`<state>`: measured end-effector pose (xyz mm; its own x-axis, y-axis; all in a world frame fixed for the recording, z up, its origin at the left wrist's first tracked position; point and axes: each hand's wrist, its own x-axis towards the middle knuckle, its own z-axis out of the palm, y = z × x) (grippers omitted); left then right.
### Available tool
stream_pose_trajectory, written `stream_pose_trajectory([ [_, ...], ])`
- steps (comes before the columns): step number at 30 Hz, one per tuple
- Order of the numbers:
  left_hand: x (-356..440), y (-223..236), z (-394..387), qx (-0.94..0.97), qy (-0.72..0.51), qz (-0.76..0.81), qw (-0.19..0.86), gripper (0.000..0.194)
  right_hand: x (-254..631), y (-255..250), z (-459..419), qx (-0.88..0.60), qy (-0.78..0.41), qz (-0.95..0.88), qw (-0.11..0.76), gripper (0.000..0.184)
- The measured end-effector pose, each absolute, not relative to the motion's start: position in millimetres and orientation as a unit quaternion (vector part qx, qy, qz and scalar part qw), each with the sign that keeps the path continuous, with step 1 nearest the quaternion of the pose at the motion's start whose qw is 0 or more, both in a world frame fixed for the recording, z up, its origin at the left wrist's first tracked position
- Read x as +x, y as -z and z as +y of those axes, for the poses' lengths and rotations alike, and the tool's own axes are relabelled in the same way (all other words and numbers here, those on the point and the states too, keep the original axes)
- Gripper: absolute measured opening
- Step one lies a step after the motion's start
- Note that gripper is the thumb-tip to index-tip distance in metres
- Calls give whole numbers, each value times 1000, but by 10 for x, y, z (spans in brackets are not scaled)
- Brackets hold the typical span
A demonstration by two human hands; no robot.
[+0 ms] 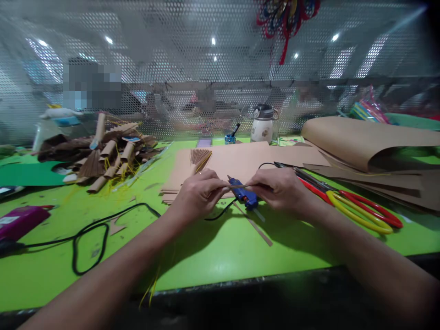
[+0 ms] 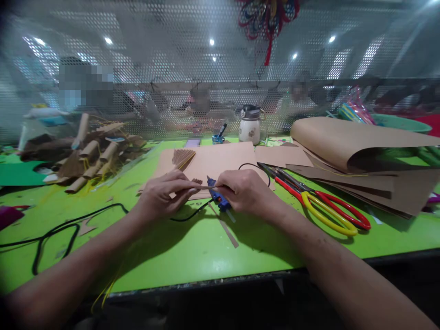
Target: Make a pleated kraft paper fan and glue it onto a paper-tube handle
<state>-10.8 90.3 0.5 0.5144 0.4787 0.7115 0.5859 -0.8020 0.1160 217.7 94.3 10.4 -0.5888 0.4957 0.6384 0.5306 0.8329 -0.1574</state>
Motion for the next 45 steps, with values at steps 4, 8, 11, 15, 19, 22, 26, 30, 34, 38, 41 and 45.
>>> stream_pose_trajectory([
  [4,-144,21,928,-860,398,-299,114,14,2193,-91,935,-292,65,-892,339,16],
  [8,-165,-7,908,-838,443,-303,98,27,2197,-85,916,-264,102,-887,364,19],
  [11,-149,-37,855,-821,473,-316,47,35,2195,-88,895,-252,120,-882,380,18],
  [15,-112,-53,783,-801,499,-332,-8,26,2186,-99,858,-248,130,-878,388,17],
  [19,-101,-77,765,-828,470,-304,25,16,2164,-105,829,-247,131,-876,392,15],
  [22,-113,-85,768,-824,486,-281,67,9,2140,-102,814,-247,104,-876,401,14],
  [26,-130,-66,762,-815,498,-278,101,11,2101,-93,807,-232,59,-871,429,17],
  [30,-118,-60,742,-821,498,-261,99,15,2068,-77,792,-234,80,-874,417,22],
  [34,-96,-74,705,-828,497,-237,109,20,2059,-64,768,-229,126,-871,416,19],
  [38,-91,-80,674,-830,490,-237,122,19,2054,-71,758,-239,140,-873,402,15],
  [41,-91,-86,654,-831,484,-239,131,18,2050,-77,756,-246,143,-876,391,16],
  [45,-101,-110,626,-832,484,-229,145,20,2058,-107,725,-233,69,-874,420,13],
])
